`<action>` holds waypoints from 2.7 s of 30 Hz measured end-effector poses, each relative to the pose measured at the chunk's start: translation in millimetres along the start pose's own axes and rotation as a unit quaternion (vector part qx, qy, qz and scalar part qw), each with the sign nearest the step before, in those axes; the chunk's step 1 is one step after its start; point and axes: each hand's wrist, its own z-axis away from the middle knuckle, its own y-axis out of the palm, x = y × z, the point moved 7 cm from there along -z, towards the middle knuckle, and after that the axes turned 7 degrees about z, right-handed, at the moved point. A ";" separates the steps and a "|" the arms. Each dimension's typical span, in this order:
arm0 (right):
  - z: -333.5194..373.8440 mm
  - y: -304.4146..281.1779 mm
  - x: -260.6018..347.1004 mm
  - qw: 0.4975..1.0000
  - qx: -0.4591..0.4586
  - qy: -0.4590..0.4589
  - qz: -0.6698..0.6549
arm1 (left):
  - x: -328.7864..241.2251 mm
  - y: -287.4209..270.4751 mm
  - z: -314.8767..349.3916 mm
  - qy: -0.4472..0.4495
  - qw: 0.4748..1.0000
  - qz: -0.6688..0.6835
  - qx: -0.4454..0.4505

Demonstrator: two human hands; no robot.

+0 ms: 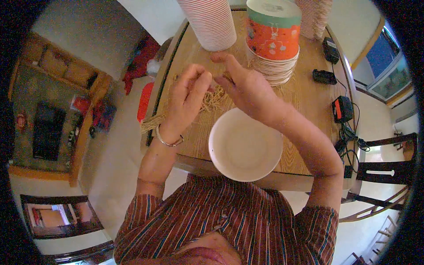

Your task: Threading thin strings through holes in paper cups and stacking them.

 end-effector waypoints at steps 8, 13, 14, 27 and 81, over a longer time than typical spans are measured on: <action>10.4 15.8 2.4 0.990 -0.009 -0.056 0.132 | -22.0 10.0 -1.5 0.168 0.961 -0.218 0.029; 11.2 19.1 -2.4 0.991 0.006 -0.052 0.120 | -18.0 14.5 -1.3 0.258 0.939 -0.224 0.042; 12.1 18.7 -3.2 0.992 0.006 -0.050 0.119 | -16.2 14.7 -1.3 0.257 0.939 -0.224 0.044; 17.0 9.3 -8.7 0.993 -0.005 -0.028 -0.118 | 13.1 5.5 2.3 0.073 0.990 -0.050 0.110; 67.5 17.4 5.5 0.998 0.033 -0.061 -0.002 | 10.4 11.3 57.4 0.003 0.991 -0.044 0.126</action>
